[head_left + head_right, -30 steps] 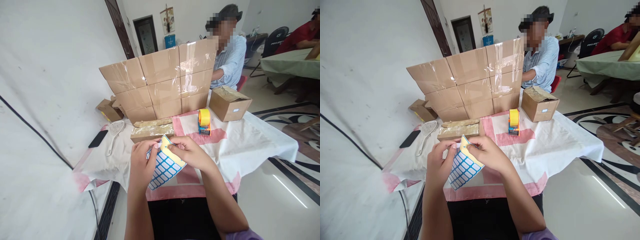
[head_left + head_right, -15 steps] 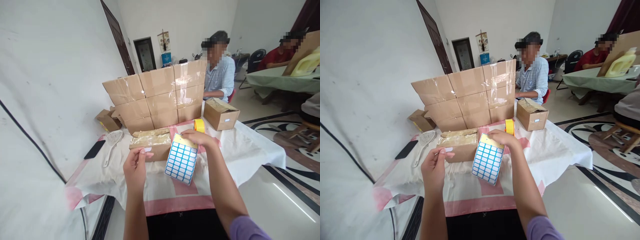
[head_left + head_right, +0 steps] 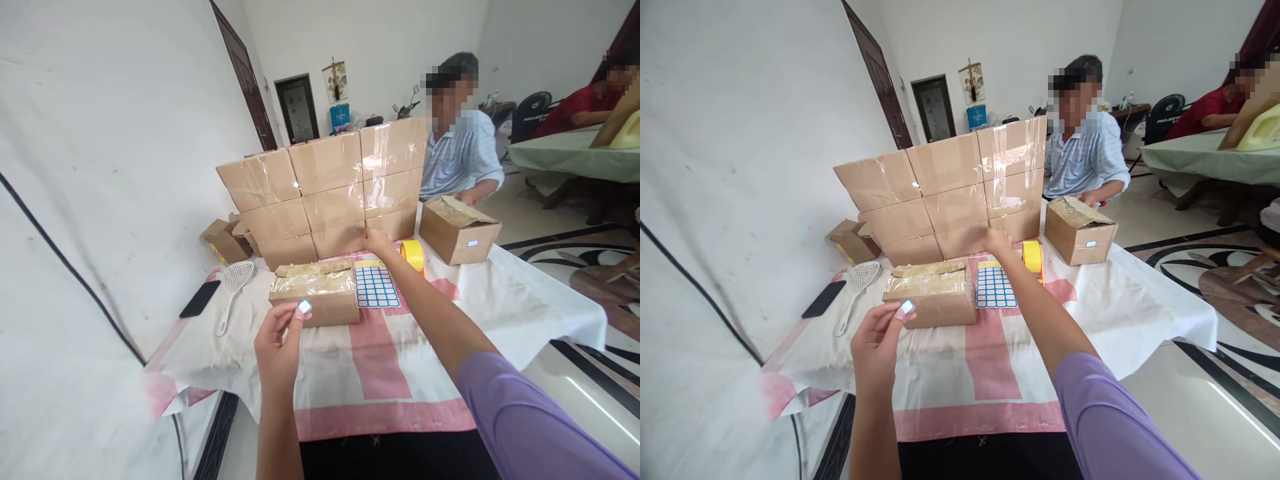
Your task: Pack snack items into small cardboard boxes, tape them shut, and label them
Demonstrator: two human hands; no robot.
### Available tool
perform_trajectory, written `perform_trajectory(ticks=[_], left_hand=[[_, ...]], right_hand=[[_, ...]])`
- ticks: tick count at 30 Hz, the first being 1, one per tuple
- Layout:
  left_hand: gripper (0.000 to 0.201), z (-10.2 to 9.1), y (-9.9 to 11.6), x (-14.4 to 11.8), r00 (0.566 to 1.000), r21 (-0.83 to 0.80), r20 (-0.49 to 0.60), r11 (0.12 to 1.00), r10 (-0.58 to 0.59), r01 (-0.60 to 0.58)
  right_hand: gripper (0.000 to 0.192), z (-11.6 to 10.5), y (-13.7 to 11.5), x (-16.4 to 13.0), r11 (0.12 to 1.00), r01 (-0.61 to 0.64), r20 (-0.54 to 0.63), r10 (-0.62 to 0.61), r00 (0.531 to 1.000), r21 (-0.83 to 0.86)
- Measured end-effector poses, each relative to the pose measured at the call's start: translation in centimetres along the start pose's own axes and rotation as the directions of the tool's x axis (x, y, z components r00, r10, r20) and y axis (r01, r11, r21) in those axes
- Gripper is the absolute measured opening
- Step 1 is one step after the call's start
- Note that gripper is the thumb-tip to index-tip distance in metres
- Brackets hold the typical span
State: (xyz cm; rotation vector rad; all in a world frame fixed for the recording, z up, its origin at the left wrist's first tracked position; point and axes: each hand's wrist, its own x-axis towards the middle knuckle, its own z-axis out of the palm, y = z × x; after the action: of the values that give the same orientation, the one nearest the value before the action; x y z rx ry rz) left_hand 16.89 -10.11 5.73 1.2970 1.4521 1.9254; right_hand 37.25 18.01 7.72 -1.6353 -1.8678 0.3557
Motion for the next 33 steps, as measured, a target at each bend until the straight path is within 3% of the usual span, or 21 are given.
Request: perform_trajectory(ticks=[3, 8, 10, 12, 14, 18, 23, 25, 28, 31, 33], left_hand=[[0.035, 0.0, -0.6, 0.1, 0.998, 0.017, 0.032, 0.998, -0.059, 0.058], [0.029, 0.7, -0.7, -0.3, 0.985, 0.2, 0.163, 0.979, -0.056, 0.023], [0.031, 1.0, -0.3, -0.5, 0.968, 0.31, 0.248, 0.95, -0.047, -0.033], [0.034, 1.3, 0.1, -0.8, 0.949, 0.405, 0.313, 0.907, -0.022, -0.113], [0.034, 1.4, 0.5, -1.0, 0.938, 0.476, 0.347, 0.861, 0.004, -0.18], [0.033, 1.6, 0.7, -1.0, 0.915, 0.53, 0.399, 0.801, 0.054, -0.278], [0.035, 2.9, 0.0, -1.1, 0.878, 0.572, 0.449, 0.702, 0.166, -0.425], [0.043, 3.6, -0.4, -1.2, 0.884, 0.558, 0.447, 0.729, 0.138, -0.396], [0.053, 4.0, -1.4, -0.9, 0.907, 0.53, 0.411, 0.787, 0.087, -0.316], [0.044, 3.3, -2.7, 0.3, 0.946, 0.574, 0.247, 0.754, 0.212, -0.319], [0.037, 2.4, -3.8, 1.5, 0.93, 0.651, 0.124, 0.679, 0.347, -0.341]], right_hand=[[0.019, -0.1, -0.2, -3.4, 0.975, 0.035, -0.06, -0.023, 0.998, 0.218], [0.026, -2.0, -2.4, -13.3, 0.838, 0.208, -0.131, -0.164, 0.978, 0.505], [0.021, -3.0, -3.7, -16.6, 0.691, 0.287, -0.005, -0.378, 0.926, 0.663], [0.012, -3.7, -4.9, -18.6, 0.669, 0.328, 0.1, -0.517, 0.85, 0.667], [0.007, -4.1, -5.6, -19.6, 0.704, 0.349, 0.155, -0.544, 0.824, 0.618], [0.008, -3.8, -5.3, -20.1, 0.719, 0.314, 0.188, -0.525, 0.83, 0.62], [0.011, -2.9, -3.2, -19.1, 0.615, 0.19, 0.239, -0.545, 0.804, 0.765], [0.006, -2.4, -2.0, -18.0, 0.531, 0.017, 0.263, -0.447, 0.855, 0.847], [0.014, -1.2, 0.1, -15.9, 0.293, -0.254, 0.302, -0.131, 0.944, 0.922], [0.034, 0.9, 1.8, -14.3, 0.112, -0.358, 0.35, 0.083, 0.933, 0.927], [0.04, 2.4, 2.2, -13.9, 0.011, -0.427, 0.421, 0.142, 0.896, 0.904]])
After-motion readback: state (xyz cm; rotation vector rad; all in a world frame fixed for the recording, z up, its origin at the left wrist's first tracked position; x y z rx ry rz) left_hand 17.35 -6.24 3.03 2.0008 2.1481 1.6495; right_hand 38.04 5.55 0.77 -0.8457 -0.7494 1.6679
